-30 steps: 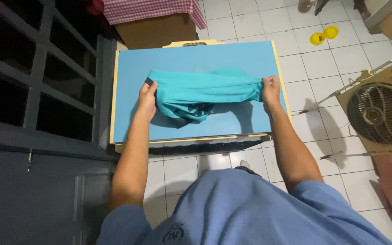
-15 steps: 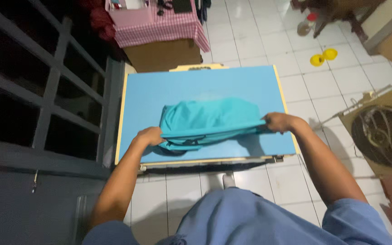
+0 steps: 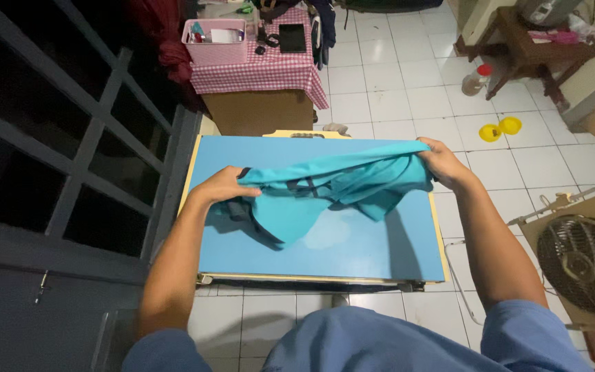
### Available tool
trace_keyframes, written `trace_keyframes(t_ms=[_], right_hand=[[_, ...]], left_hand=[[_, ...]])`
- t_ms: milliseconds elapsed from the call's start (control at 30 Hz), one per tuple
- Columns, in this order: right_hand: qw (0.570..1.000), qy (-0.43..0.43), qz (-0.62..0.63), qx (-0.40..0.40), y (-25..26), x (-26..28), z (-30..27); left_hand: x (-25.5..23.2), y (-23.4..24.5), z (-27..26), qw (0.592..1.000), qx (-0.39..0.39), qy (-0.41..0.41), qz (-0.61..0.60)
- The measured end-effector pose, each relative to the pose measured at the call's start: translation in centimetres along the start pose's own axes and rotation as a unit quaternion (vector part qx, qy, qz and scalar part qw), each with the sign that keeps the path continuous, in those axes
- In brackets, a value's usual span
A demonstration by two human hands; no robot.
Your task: The person folds a series of shirts on a blue table by hand and places each one into a closet shelf.
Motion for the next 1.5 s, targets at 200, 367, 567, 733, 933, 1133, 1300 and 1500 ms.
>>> trace_keyframes(t_ms=[200,367,567,733,933,1133,1300,1500], right_hand=[[0.991,-0.056,-0.111,0.056,-2.5,1.2,-6.8],[0.983,-0.048,-0.086,0.153,-4.4,3.9,-13.4],[0.984,-0.039,-0.116,0.13,-3.7,7.4,-16.0],[0.978,0.027,-0.2,0.049,-0.8,8.7,-9.4],[0.858,0.247,-0.384,-0.237,0.0,5.4,4.6],[0.842,0.283,-0.416,-0.196,-7.7,-3.8,3.9],[0.864,0.018,-0.496,0.082,-15.9,-16.1,-1.0],[0.828,0.06,-0.557,-0.016,-16.1,-19.9,-2.9]], left_hand=[[-0.7,-1.5,-5.7,0.991,0.104,0.042,0.076],[-1.6,-1.2,-11.2,0.982,0.185,0.022,0.021],[-3.1,3.3,-11.9,0.988,0.143,-0.007,0.053],[-2.2,6.8,-3.9,0.986,-0.073,-0.038,0.146],[-1.0,4.4,8.6,0.826,-0.445,0.012,0.345],[4.5,-5.5,10.3,0.912,-0.191,0.036,0.362],[11.7,-13.1,3.7,0.925,0.004,0.114,0.363],[11.8,-13.9,1.8,0.919,-0.072,0.151,0.356]])
Point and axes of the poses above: each hand's wrist, its own z-axis towards the middle knuckle, its own y-axis out of the back of the hand, x = y × z, the point moved 2 cm from there along z, towards the middle knuckle, and after that the axes turned 13 degrees about z, right-handed, at the moved point
